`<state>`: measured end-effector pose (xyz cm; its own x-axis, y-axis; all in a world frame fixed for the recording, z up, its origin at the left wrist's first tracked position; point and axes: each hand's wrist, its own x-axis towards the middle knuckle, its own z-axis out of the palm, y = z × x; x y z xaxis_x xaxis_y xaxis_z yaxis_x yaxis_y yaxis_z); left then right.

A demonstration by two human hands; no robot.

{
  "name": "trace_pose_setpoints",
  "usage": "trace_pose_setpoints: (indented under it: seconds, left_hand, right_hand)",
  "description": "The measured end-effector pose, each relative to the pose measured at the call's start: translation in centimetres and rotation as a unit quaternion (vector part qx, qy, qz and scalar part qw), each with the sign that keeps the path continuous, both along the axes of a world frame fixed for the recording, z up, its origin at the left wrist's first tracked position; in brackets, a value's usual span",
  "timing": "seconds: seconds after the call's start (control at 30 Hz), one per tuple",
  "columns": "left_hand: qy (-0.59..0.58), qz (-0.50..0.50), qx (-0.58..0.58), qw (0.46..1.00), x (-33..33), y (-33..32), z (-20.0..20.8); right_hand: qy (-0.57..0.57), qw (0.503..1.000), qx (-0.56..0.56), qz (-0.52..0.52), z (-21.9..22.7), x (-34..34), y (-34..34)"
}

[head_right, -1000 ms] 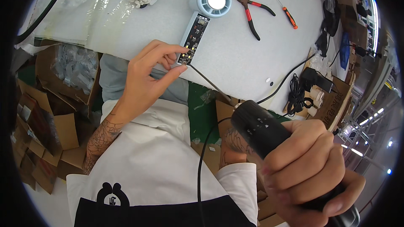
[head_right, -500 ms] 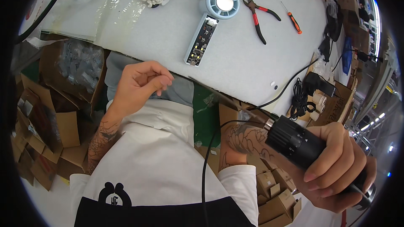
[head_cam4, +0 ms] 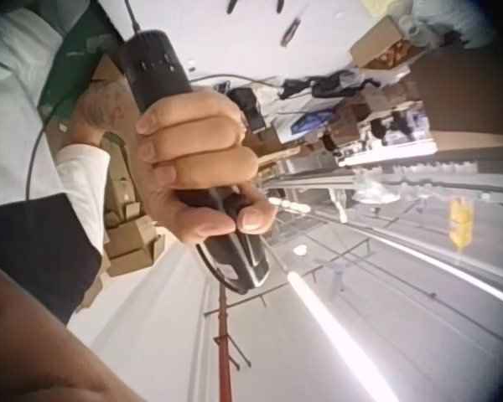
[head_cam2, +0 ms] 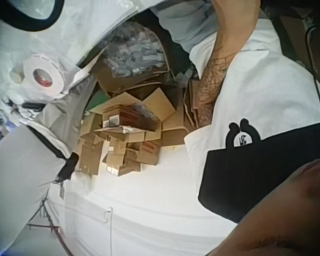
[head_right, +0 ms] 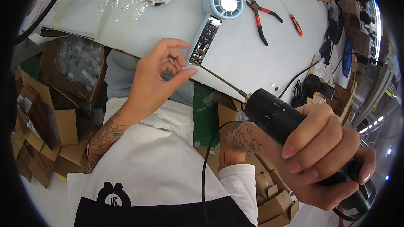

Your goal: Assembling and testing electronic components, specifically a small fan and circuit board, using various hand tools.

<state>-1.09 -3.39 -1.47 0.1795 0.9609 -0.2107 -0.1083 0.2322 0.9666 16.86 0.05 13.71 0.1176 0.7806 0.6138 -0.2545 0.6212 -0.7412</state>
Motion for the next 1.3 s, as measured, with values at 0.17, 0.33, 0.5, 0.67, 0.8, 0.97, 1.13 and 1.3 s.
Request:
trace_pose_setpoints:
  seconds: [0.17, 0.33, 0.5, 0.67, 0.8, 0.97, 1.13, 1.3]
  left_hand:
    - [0.025, 0.006, 0.035, 0.999, 0.3, 0.1, -0.4]
    - [0.031, 0.003, 0.042, 0.999, 0.4, 0.2, -0.6]
    - [0.033, 0.008, 0.046, 0.998, 0.4, 0.2, -0.6]
    - [0.040, 0.008, 0.055, 0.998, 0.5, 0.2, -0.7]
    - [0.039, 0.010, 0.056, 0.998, 0.5, 0.1, -0.7]
    - [0.038, 0.009, 0.059, 0.997, 0.5, 0.2, -0.7]
    - [0.035, 0.012, 0.052, 0.998, 0.5, 0.1, -0.8]
    - [0.033, 0.005, 0.050, 0.998, 0.4, 0.2, -0.8]
  right_hand:
    - [-0.018, 0.999, -0.023, 0.035, 0.4, 0.8, -0.5]
    - [-0.011, 1.000, -0.018, 0.018, -0.1, 0.2, -0.2]
    - [-0.009, 0.998, 0.003, -0.059, -0.2, -0.5, -0.3]
    - [-0.003, 1.000, 0.005, -0.019, -0.3, -0.1, 0.2]
    - [-0.009, 1.000, -0.004, -0.024, -0.2, 0.4, 0.3]
    - [-0.022, 1.000, -0.002, 0.011, -0.2, 0.9, 0.7]
    - [-0.009, 0.999, -0.003, 0.040, 0.0, 0.2, 0.3]
    - [-0.022, 0.999, -0.005, 0.026, 0.2, 0.5, 0.2]
